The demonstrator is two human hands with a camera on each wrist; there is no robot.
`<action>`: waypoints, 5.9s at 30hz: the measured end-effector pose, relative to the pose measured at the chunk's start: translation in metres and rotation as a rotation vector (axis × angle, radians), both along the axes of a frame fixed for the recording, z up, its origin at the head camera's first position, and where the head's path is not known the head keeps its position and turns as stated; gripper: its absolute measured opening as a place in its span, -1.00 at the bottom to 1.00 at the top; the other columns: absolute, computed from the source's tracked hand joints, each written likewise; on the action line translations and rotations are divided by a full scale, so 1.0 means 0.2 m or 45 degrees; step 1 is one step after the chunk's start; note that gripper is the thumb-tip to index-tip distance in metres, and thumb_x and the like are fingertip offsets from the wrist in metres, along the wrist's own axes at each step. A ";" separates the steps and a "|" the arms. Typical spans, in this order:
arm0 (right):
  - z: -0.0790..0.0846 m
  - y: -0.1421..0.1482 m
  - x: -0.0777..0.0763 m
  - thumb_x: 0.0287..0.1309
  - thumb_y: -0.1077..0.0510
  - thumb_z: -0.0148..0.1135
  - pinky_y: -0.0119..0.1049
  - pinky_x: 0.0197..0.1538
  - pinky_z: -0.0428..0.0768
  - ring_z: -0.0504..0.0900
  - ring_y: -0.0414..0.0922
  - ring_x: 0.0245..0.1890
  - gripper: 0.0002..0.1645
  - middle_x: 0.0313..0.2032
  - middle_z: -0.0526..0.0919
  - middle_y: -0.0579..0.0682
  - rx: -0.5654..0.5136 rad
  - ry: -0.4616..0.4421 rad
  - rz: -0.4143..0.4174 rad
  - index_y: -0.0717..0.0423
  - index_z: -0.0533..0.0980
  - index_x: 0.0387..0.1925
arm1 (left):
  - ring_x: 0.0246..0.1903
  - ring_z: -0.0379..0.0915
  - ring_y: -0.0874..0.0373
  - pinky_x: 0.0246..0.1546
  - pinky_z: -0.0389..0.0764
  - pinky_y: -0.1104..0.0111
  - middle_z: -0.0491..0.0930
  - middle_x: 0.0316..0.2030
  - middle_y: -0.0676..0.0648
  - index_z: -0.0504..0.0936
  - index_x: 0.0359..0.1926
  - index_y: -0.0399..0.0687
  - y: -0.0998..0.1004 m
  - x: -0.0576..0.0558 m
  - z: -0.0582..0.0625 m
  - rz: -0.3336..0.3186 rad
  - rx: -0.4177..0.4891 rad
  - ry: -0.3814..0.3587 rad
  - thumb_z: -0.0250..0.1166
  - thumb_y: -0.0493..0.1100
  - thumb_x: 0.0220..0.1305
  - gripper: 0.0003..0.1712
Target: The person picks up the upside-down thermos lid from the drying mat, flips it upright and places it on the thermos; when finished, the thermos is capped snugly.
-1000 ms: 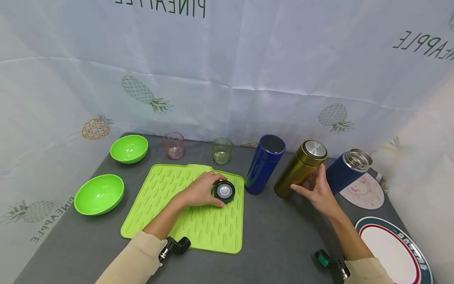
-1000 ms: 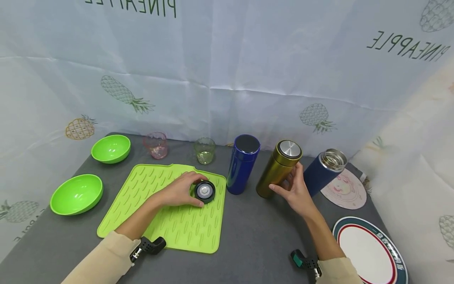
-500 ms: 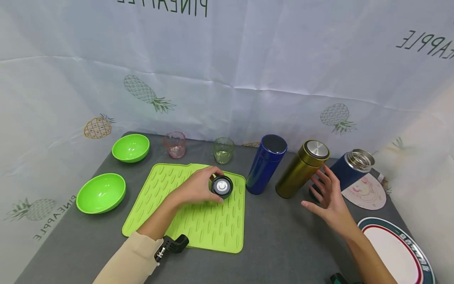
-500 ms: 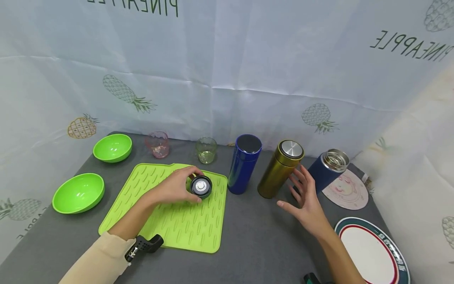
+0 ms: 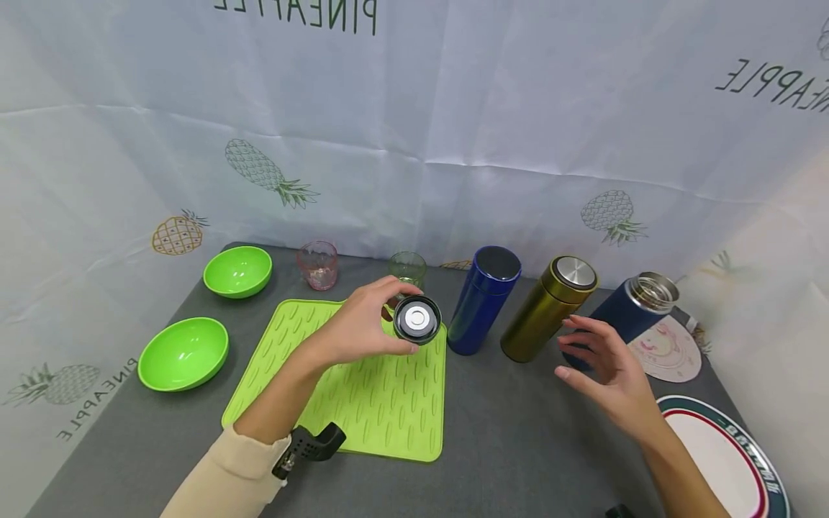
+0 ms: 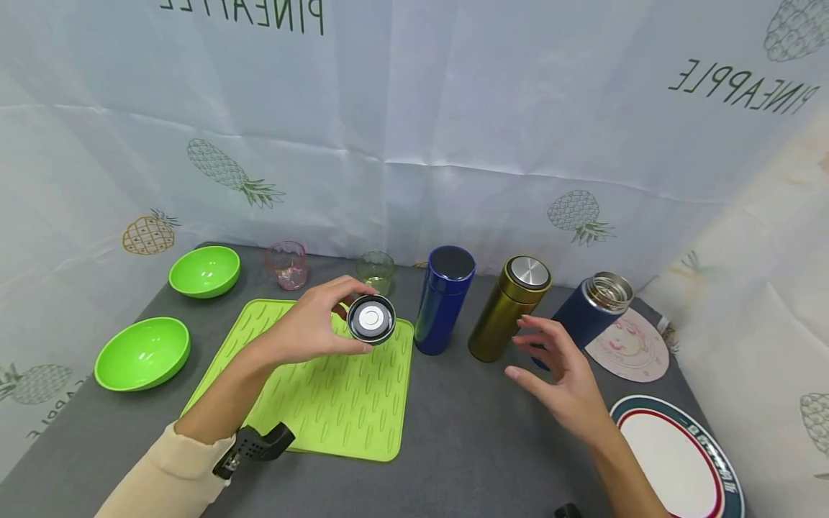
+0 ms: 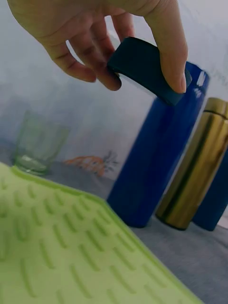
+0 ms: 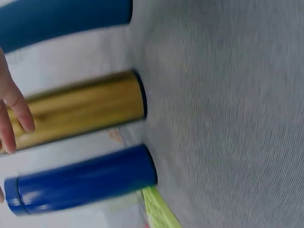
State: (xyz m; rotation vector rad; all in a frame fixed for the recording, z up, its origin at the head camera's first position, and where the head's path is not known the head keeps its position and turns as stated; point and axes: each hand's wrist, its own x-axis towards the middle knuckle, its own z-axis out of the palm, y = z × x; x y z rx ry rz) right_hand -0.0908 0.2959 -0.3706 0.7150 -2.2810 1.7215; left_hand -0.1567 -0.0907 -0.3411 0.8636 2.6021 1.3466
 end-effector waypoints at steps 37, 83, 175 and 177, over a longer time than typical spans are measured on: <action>-0.06 -0.42 -0.11 0.23 0.56 0.20 -0.44 0.15 0.66 0.62 -0.30 0.17 -0.55 0.29 0.46 -0.13 -0.022 -0.030 0.321 0.42 0.50 0.16 | 0.08 0.58 0.14 0.03 0.59 0.33 0.60 0.13 0.01 0.58 0.29 -0.06 0.27 0.08 -0.02 -0.131 0.038 0.186 0.67 -0.07 -0.07 -0.15; -0.02 -0.40 -0.14 0.28 0.53 0.17 -0.42 0.09 0.70 0.73 -0.29 0.10 -0.47 0.23 0.63 -0.24 -0.109 -0.099 0.262 0.46 0.37 0.27 | -0.38 0.78 0.19 -0.32 0.74 0.48 0.73 -0.17 -0.04 0.74 -0.08 -0.08 0.25 0.08 0.01 -0.011 0.276 0.257 0.49 -0.32 0.12 -0.69; 0.20 0.40 -0.01 -0.26 0.90 0.12 -0.44 0.16 0.64 0.56 -0.05 0.22 -0.06 0.25 0.55 0.20 -0.481 0.327 -0.243 0.66 0.25 0.31 | 0.08 0.59 0.17 0.04 0.68 0.21 0.59 0.11 0.10 0.62 -0.06 0.11 0.24 0.10 -0.01 -0.005 0.120 0.325 0.61 -0.07 -0.02 -0.52; 0.16 0.43 -0.03 -0.27 0.91 0.10 -0.47 0.19 0.61 0.51 -0.06 0.27 0.03 0.30 0.49 0.17 -0.475 0.294 -0.282 0.55 0.23 0.38 | 0.09 0.59 0.17 0.05 0.68 0.22 0.59 0.11 0.10 0.62 -0.06 0.11 0.24 0.10 -0.01 -0.007 0.121 0.324 0.61 -0.07 -0.02 -0.52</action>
